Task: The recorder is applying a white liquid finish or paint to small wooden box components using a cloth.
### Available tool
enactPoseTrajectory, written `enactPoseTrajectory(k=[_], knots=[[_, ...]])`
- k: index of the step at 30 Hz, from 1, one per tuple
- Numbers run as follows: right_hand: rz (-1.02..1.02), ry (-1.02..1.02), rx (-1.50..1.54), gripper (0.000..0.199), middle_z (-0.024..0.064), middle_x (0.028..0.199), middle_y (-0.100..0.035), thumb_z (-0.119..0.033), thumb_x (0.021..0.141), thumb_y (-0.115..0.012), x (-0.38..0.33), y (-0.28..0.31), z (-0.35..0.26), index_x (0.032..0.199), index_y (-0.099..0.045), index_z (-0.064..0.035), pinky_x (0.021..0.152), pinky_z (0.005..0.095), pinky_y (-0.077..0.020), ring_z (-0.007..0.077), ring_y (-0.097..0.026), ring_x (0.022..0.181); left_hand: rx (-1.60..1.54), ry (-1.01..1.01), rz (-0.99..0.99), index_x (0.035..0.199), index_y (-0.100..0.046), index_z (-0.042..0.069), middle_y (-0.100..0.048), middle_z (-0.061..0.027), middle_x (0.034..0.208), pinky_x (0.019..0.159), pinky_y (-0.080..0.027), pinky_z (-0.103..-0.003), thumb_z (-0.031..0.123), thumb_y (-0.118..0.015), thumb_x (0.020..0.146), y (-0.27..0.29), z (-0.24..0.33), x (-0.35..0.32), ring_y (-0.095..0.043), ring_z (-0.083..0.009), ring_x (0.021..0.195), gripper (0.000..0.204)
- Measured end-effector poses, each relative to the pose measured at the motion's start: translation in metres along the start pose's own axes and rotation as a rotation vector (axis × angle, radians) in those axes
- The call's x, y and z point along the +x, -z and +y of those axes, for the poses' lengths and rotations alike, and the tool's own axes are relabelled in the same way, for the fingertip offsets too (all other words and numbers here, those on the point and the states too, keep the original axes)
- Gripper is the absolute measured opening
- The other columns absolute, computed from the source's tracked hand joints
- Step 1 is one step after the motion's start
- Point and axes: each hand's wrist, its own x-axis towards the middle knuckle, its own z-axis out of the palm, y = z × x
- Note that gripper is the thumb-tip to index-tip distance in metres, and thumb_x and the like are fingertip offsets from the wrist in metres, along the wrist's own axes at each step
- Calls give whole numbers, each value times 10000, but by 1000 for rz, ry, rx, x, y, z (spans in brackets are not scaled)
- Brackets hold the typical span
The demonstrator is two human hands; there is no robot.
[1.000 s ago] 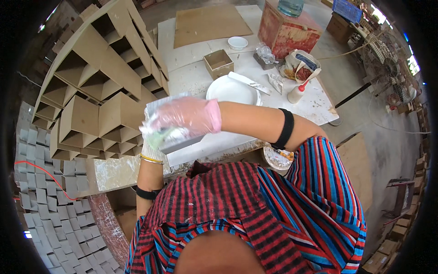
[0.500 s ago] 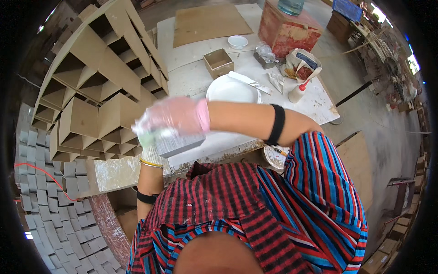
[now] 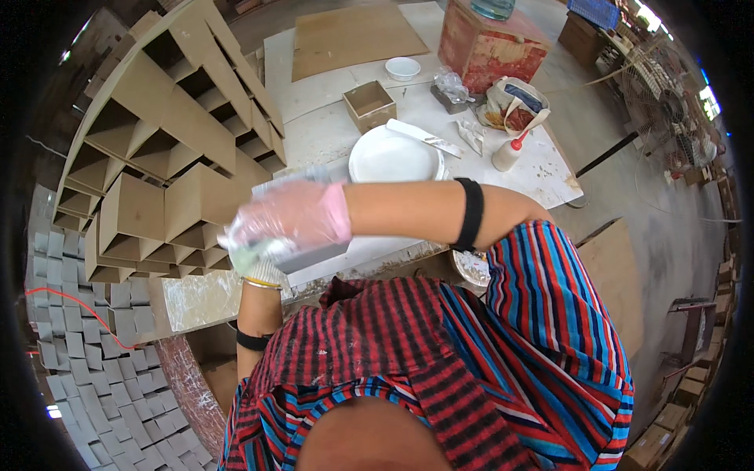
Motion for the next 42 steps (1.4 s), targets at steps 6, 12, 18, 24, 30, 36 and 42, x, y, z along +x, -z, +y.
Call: enactPoseTrajectory(k=[6, 12, 18, 24, 30, 36, 42], knots=[[367, -213, 21, 401, 75, 1101, -584, -183, 829, -620, 9, 38, 72, 1218, -528, -160, 880, 383, -449, 254, -552, 1039, -34, 10, 54, 1262, -472, 43, -547, -125, 1215, 854, -505, -409, 428, -408, 941, -13, -7, -15, -568, -275, 1041, 506], [57, -13, 47, 404, 79, 1100, -586, -193, 846, -593, -24, 24, -14, 1238, -516, -140, 889, 378, -442, 259, -555, 1031, 174, -154, -238, 1294, -422, 43, -506, -135, 1262, 882, -491, -414, 433, -410, 939, 16, -1, 7, -562, -277, 1053, 528], [178, -212, 119, 333, 88, 1105, -597, -219, 853, -568, -8, 38, 73, 1171, -566, -119, 884, 351, -437, 261, -568, 999, -252, 14, -198, 1303, -396, 37, -488, -152, 1279, 904, -478, -406, 366, -406, 953, 4, -17, -24, -541, -275, 1089, 480], [374, -428, -98, 339, 136, 1186, -553, -128, 798, -575, -52, 54, 99, 1136, -578, -94, 915, 338, -431, 290, -548, 1051, -74, -404, -230, 1322, -371, 24, -482, -129, 1301, 949, -438, -350, 252, -432, 942, 50, -37, -42, -499, -249, 1154, 448], [552, -684, 630, 383, 136, 1192, -565, -138, 805, -574, -64, 21, 63, 1175, -546, -42, 905, 327, -432, 252, -554, 1059, 1469, -559, 459, 1249, -480, 29, -548, -140, 1227, 932, -435, -323, 241, -606, 816, -3, -33, -129, -530, -247, 1123, 498], [485, -598, 874, 501, 112, 1236, -542, -270, 853, -533, -27, -4, 19, 1254, -462, 22, 925, 324, -402, 180, -534, 1075, 1605, -831, 519, 1254, -478, 41, -544, -125, 1234, 929, -434, -329, 246, -618, 809, 20, -29, -181, -532, -246, 1118, 510], [436, -564, 1254, 489, 83, 1281, -515, -222, 857, -576, 45, -36, -32, 1279, -451, -8, 967, 273, -360, 160, -485, 1144, 944, -664, 665, 1256, -476, 52, -528, -130, 1249, 923, -436, -371, 235, -563, 855, 107, -32, -192, -523, -275, 1120, 449]])
